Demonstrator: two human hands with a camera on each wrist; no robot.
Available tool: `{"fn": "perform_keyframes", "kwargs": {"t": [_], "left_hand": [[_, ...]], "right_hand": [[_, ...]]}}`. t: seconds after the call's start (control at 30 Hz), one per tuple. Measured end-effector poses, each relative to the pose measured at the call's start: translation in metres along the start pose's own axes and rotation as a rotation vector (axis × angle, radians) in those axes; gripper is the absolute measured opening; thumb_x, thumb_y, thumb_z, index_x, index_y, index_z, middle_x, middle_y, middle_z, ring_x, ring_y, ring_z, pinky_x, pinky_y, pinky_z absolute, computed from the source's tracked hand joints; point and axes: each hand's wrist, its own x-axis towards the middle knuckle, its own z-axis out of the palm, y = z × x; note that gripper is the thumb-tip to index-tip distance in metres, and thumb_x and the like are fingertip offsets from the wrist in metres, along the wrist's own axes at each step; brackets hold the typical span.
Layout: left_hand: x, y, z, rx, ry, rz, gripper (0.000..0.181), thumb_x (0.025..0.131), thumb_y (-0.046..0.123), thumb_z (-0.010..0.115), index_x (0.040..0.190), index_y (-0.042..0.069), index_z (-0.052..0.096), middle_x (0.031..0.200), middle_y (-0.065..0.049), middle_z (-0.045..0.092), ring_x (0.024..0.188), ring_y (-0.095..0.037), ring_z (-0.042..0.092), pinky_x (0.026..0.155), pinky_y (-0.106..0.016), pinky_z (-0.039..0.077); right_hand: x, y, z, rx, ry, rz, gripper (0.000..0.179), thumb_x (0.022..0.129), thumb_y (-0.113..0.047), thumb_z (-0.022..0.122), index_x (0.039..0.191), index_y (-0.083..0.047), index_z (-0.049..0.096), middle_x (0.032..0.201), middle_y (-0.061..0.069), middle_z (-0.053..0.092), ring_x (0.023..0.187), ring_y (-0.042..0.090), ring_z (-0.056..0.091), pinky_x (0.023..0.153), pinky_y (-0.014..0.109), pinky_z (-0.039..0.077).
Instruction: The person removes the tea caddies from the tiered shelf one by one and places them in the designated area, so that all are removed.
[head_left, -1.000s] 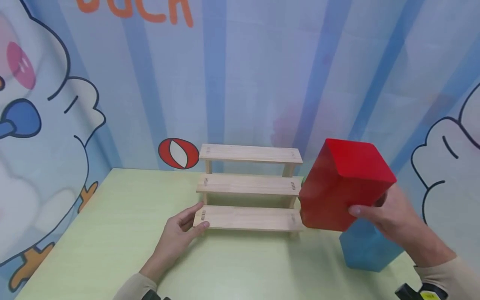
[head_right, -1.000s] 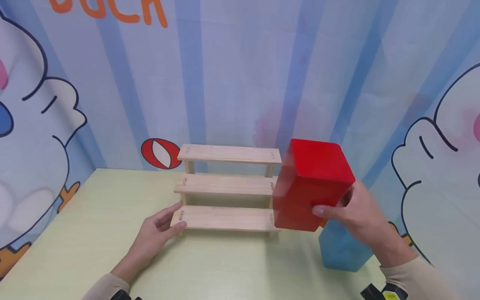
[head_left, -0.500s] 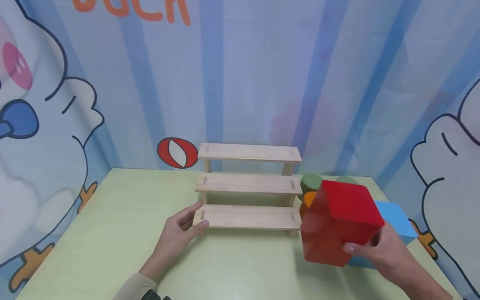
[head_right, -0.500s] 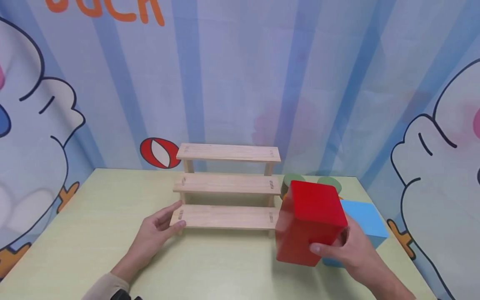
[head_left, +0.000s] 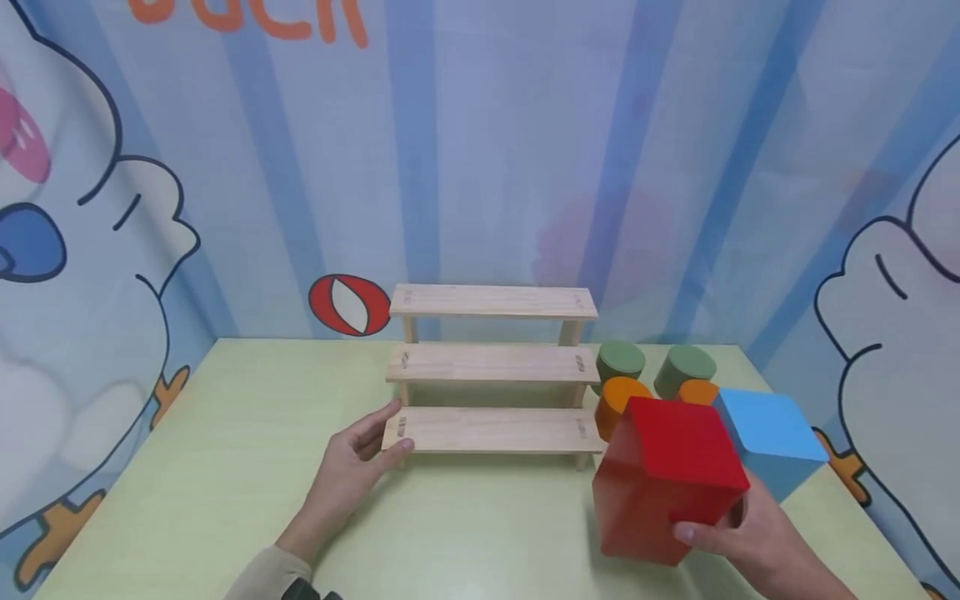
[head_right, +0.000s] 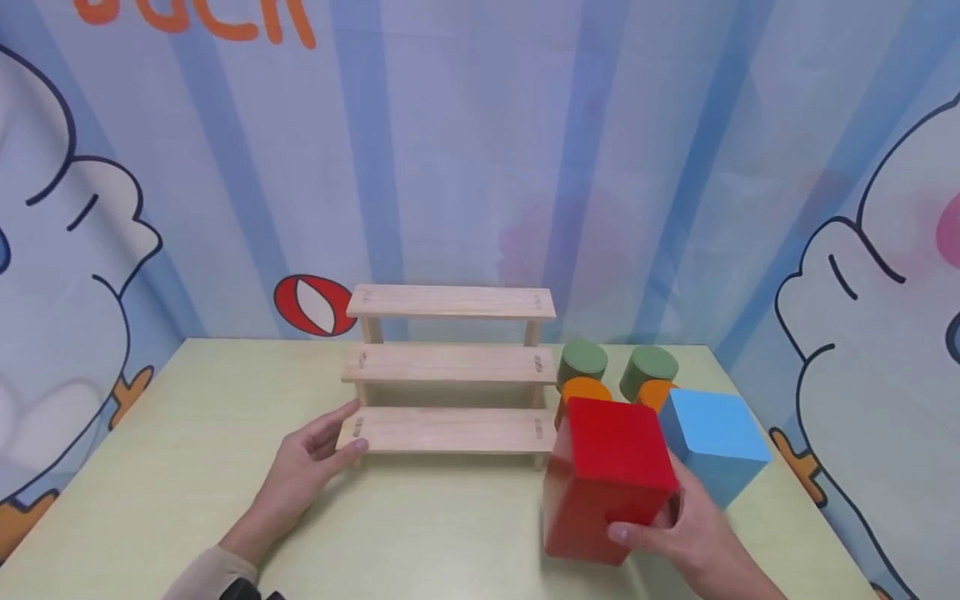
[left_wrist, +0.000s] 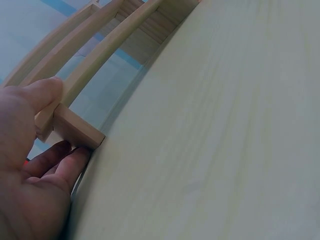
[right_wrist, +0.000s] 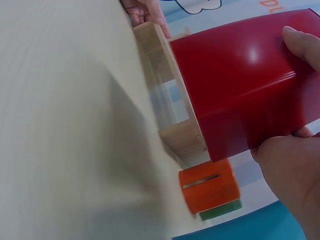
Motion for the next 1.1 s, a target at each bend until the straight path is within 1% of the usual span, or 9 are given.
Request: {"fn": "perform_keyframes", "kwargs": {"t": [0.07, 0.17, 0.3, 0.47, 0.77, 0.9, 1.1], "left_hand": [[-0.001, 0.0, 0.0, 0.0, 0.003, -0.005, 0.069, 0.1, 0.027, 0.088, 0.163, 0.02, 0.059, 0.165, -0.014, 0.057, 0.152, -0.034, 0.057, 0.113, -0.027, 0.056], [-0.002, 0.0, 0.0, -0.006, 0.006, -0.006, 0.069, 0.1, 0.025, 0.088, 0.163, 0.019, 0.059, 0.165, -0.014, 0.058, 0.152, -0.034, 0.056, 0.113, -0.027, 0.056], [-0.003, 0.0, 0.0, -0.007, 0.005, -0.006, 0.069, 0.101, 0.025, 0.087, 0.163, 0.019, 0.059, 0.165, -0.015, 0.057, 0.152, -0.034, 0.056, 0.113, -0.026, 0.055], [-0.003, 0.0, 0.0, -0.008, 0.0, -0.006, 0.069, 0.101, 0.026, 0.087, 0.163, 0.018, 0.058, 0.165, -0.015, 0.057, 0.152, -0.034, 0.056, 0.112, -0.025, 0.056], [-0.003, 0.001, 0.002, 0.0, 0.001, -0.013, 0.069, 0.101, 0.026, 0.087, 0.163, 0.018, 0.058, 0.166, -0.015, 0.056, 0.152, -0.034, 0.056, 0.112, -0.025, 0.056], [-0.002, 0.001, 0.001, -0.002, -0.002, -0.009, 0.069, 0.101, 0.025, 0.086, 0.164, 0.018, 0.058, 0.166, -0.015, 0.056, 0.152, -0.034, 0.056, 0.111, -0.025, 0.056], [-0.001, 0.002, 0.0, 0.01, 0.0, -0.008, 0.069, 0.101, 0.027, 0.087, 0.164, 0.02, 0.058, 0.165, -0.015, 0.057, 0.151, -0.034, 0.057, 0.111, -0.025, 0.057]], "right_hand": [[0.001, 0.004, 0.0, 0.02, -0.014, 0.028, 0.103, 0.101, -0.031, 0.085, 0.173, -0.013, 0.014, 0.17, 0.018, 0.038, 0.145, 0.038, 0.046, 0.103, 0.047, 0.066], [0.003, 0.01, 0.001, 0.026, -0.029, 0.027, 0.103, 0.101, -0.03, 0.084, 0.174, -0.012, 0.013, 0.171, 0.018, 0.037, 0.147, 0.038, 0.045, 0.105, 0.048, 0.065], [0.007, 0.015, 0.003, 0.005, -0.016, 0.023, 0.104, 0.1, -0.031, 0.086, 0.174, -0.011, 0.015, 0.171, 0.019, 0.038, 0.147, 0.039, 0.045, 0.106, 0.048, 0.066], [0.012, 0.023, 0.004, 0.0, 0.003, 0.043, 0.107, 0.098, -0.032, 0.088, 0.174, -0.011, 0.015, 0.171, 0.019, 0.038, 0.148, 0.04, 0.044, 0.107, 0.047, 0.065], [0.016, 0.037, 0.005, 0.002, -0.016, 0.069, 0.107, 0.1, -0.033, 0.086, 0.176, -0.011, 0.013, 0.174, 0.02, 0.034, 0.152, 0.042, 0.039, 0.111, 0.052, 0.062], [0.017, 0.041, 0.006, 0.007, -0.014, 0.065, 0.108, 0.1, -0.033, 0.086, 0.176, -0.011, 0.012, 0.174, 0.02, 0.034, 0.152, 0.042, 0.039, 0.111, 0.052, 0.062], [0.019, 0.044, 0.004, -0.025, -0.017, 0.061, 0.109, 0.099, -0.032, 0.087, 0.175, -0.011, 0.012, 0.173, 0.021, 0.034, 0.151, 0.042, 0.041, 0.11, 0.054, 0.063]]}}
